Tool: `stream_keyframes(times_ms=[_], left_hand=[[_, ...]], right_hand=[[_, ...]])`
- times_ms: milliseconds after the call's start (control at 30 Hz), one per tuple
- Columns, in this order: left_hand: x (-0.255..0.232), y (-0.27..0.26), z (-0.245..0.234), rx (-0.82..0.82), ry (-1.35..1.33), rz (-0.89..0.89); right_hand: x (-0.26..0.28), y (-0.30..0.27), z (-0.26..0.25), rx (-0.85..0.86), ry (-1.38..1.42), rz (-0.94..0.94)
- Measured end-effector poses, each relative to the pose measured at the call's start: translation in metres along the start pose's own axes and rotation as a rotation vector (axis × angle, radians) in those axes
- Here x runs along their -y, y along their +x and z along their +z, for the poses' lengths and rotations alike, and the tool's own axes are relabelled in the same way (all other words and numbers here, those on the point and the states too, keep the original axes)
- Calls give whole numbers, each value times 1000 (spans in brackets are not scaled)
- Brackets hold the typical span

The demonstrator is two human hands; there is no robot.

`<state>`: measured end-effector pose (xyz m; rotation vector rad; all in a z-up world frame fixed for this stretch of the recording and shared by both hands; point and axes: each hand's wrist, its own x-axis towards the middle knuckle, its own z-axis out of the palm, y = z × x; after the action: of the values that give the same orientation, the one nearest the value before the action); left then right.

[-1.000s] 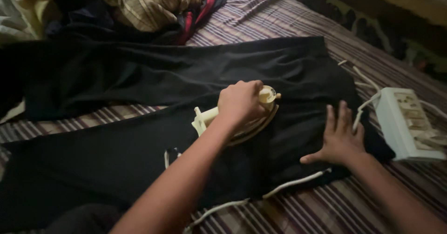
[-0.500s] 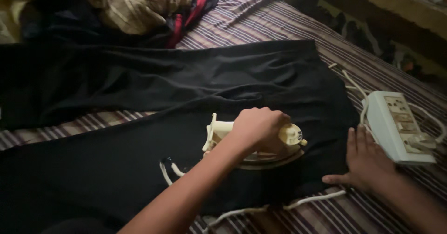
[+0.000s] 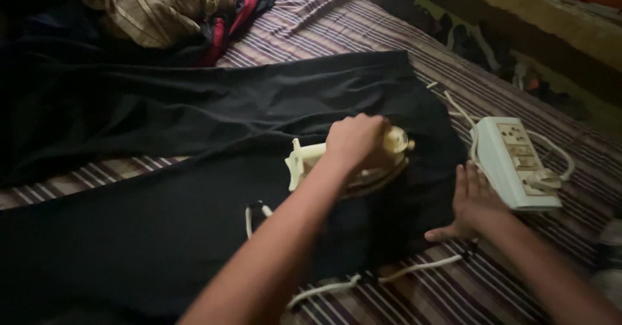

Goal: The person irons a pair of black pants laid out on a bed. They use a handheld iron to smooth the fabric, moving it back and forth across the surface while occasionally adjusting the pants with their other hand.

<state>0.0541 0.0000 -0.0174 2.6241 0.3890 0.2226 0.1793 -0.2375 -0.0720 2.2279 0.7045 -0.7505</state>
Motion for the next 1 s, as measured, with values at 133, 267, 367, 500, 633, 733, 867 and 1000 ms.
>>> stream_keyframes(times_ms=[133, 267, 367, 500, 633, 733, 867, 1000], left_hand=[[6, -56, -30, 165, 35, 19], [28, -123, -81, 224, 78, -188], [56, -170, -109, 224, 88, -378], [73, -196, -131, 176, 113, -562], [65, -184, -127, 157, 162, -471], [57, -157, -107, 193, 163, -332], [38, -109, -53, 121, 68, -169], [17, -64, -19, -69, 92, -18]], right_hand=[[1, -3, 2, -51, 34, 0], [-4, 2, 2, -7, 39, -11], [-5, 5, 7, -11, 52, -8], [-1, 8, 6, -34, 60, 12], [-7, 11, 7, -36, 38, -37], [-3, 24, 7, -11, 13, -45], [-10, 29, 10, 15, 14, -43], [-10, 27, 9, -4, 26, -48]])
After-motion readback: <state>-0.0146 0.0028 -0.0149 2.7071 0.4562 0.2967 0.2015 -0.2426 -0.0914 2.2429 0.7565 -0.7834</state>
